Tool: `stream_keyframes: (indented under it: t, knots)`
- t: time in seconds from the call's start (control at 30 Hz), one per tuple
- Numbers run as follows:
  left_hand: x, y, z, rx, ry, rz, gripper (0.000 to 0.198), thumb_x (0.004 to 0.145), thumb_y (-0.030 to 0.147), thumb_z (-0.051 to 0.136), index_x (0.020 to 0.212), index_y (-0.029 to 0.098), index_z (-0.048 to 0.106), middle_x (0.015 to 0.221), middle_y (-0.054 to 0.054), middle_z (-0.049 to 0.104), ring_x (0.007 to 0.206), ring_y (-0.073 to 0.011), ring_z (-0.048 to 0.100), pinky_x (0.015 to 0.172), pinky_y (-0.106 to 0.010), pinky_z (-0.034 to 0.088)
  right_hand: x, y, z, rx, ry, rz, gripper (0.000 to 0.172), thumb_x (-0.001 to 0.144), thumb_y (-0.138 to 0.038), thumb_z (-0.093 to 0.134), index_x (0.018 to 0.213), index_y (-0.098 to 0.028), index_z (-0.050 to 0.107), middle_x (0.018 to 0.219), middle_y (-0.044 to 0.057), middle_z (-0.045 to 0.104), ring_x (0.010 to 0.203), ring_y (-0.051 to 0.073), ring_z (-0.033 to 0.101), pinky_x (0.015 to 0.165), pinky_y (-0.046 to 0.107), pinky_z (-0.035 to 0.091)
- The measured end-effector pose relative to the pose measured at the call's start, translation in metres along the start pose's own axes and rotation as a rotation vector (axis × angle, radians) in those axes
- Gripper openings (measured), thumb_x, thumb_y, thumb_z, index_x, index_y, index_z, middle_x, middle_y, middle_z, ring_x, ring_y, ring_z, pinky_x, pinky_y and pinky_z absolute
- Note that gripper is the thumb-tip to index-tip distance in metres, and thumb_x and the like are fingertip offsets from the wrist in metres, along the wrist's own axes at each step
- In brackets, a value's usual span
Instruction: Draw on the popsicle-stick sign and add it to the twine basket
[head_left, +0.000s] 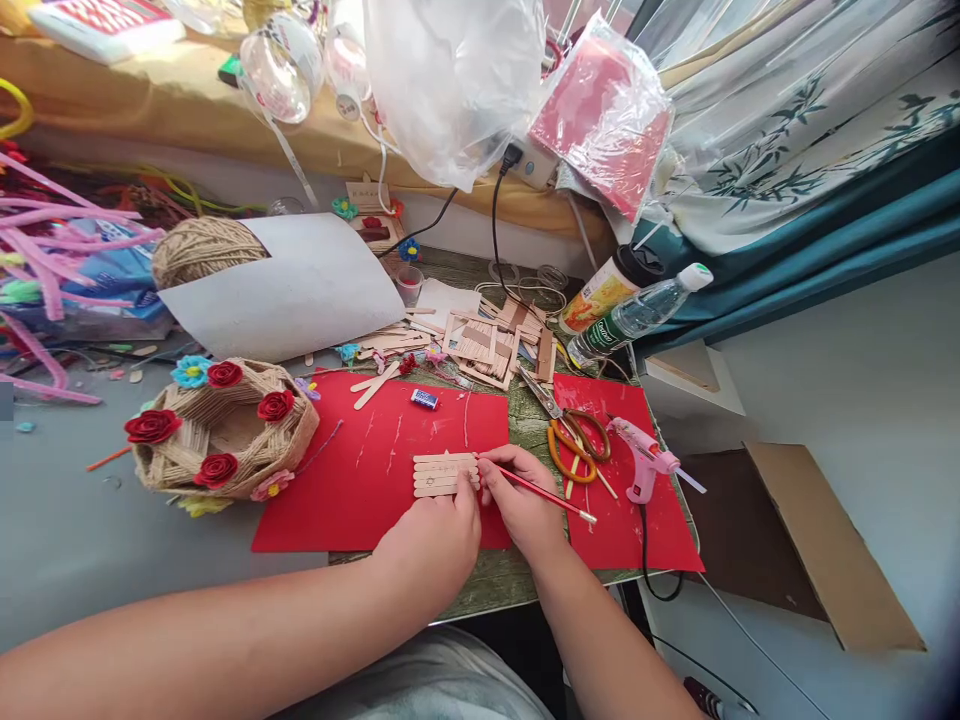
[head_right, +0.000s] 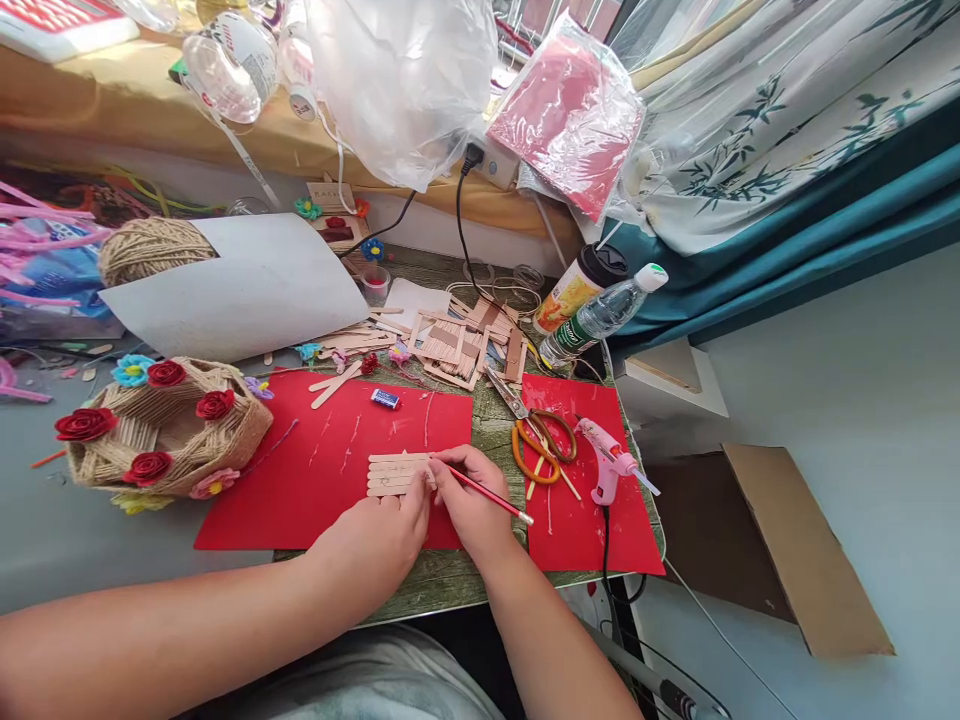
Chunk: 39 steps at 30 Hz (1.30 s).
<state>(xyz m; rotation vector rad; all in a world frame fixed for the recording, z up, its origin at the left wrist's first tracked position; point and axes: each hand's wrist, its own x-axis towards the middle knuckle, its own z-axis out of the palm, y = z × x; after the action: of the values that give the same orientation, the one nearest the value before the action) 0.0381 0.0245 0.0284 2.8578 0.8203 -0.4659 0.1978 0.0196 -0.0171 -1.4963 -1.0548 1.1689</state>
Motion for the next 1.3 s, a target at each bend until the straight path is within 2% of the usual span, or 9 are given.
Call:
stream_keyframes:
  t: [0.13,0.37,0.47,0.53,0.63,0.7,0.83,1.1,1.3]
  knots:
    - [-0.002,0.001,0.001,0.041,0.02,-0.003,0.058,0.092,0.011,0.042,0.149,0.002,0.047,0.151,-0.033,0.047,0.095,-0.0307,0.072,0.066,-0.037,0.058,0.002,0.004,0.002,-0.051,-0.027,0.006,0.023,0.091,-0.044,0.07,0.091,-0.021,0.068,0.069,-0.001,0.063,0.054,0.012,0.057,0.053,0.025,0.047]
    - [-0.003,0.001,0.006,0.051,0.074,0.039,0.047,0.095,0.021,0.045,0.136,0.008,0.064,0.149,-0.032,0.051,0.103,-0.0338,0.069,0.075,-0.042,0.057,0.005,0.006,0.004,0.021,-0.03,0.014,0.021,0.091,-0.042,0.071,0.099,-0.023,0.07,0.084,0.001,0.068,0.06,0.013,0.06,0.057,0.027,0.051]
    - [-0.001,0.003,0.008,0.042,0.049,0.015,0.053,0.093,0.019,0.048,0.143,0.005,0.056,0.15,-0.034,0.048,0.091,-0.0307,0.073,0.065,-0.038,0.059,0.001,0.003,0.001,-0.048,-0.044,-0.02,0.017,0.091,-0.039,0.072,0.094,-0.023,0.072,0.079,0.002,0.068,0.062,0.015,0.061,0.06,0.029,0.052]
    - [0.0,0.003,0.008,0.027,0.021,-0.015,0.059,0.09,0.013,0.048,0.148,0.005,0.05,0.151,-0.034,0.047,0.078,-0.0267,0.074,0.055,-0.035,0.059,-0.003,0.001,-0.002,-0.117,-0.015,-0.121,0.016,0.092,-0.038,0.07,0.089,-0.023,0.072,0.073,0.001,0.067,0.061,0.016,0.061,0.064,0.031,0.053]
    - [-0.001,0.003,0.006,-0.005,0.044,-0.029,0.06,0.09,0.01,0.043,0.15,0.007,0.048,0.15,-0.033,0.049,0.07,-0.0255,0.074,0.049,-0.036,0.06,-0.004,-0.001,-0.005,-0.197,0.062,-0.232,0.018,0.094,-0.04,0.067,0.092,-0.023,0.073,0.084,0.005,0.07,0.071,0.019,0.066,0.073,0.035,0.055]
    - [-0.002,0.001,0.005,-0.038,0.072,-0.025,0.054,0.091,0.011,0.042,0.142,0.008,0.056,0.149,-0.033,0.051,0.069,-0.0269,0.075,0.049,-0.039,0.06,-0.001,-0.001,-0.004,-0.165,0.035,-0.149,0.022,0.094,-0.044,0.065,0.096,-0.023,0.071,0.087,0.005,0.07,0.068,0.018,0.066,0.068,0.033,0.055]
    - [-0.003,-0.001,0.002,-0.07,0.061,-0.002,0.045,0.09,0.013,0.046,0.13,0.007,0.066,0.146,-0.035,0.051,0.066,-0.0291,0.075,0.046,-0.04,0.06,0.008,0.002,-0.001,-0.079,-0.052,0.019,0.028,0.094,-0.049,0.065,0.086,-0.022,0.064,0.061,-0.003,0.059,0.049,0.013,0.056,0.052,0.027,0.046]
    - [-0.003,-0.001,0.002,-0.049,0.056,0.031,0.049,0.09,0.014,0.047,0.135,0.006,0.063,0.146,-0.037,0.05,0.065,-0.0281,0.075,0.048,-0.039,0.06,0.008,0.006,0.005,-0.062,-0.018,0.017,0.035,0.096,-0.056,0.059,0.083,-0.024,0.056,0.064,-0.004,0.059,0.045,0.012,0.051,0.047,0.025,0.041]
    - [-0.003,-0.002,0.002,-0.051,0.057,0.036,0.049,0.089,0.013,0.047,0.133,0.005,0.065,0.145,-0.038,0.05,0.069,-0.0288,0.075,0.051,-0.038,0.061,0.008,0.009,0.004,-0.185,-0.017,-0.007,0.033,0.099,-0.053,0.056,0.084,-0.024,0.057,0.067,-0.003,0.059,0.048,0.012,0.051,0.05,0.026,0.043]
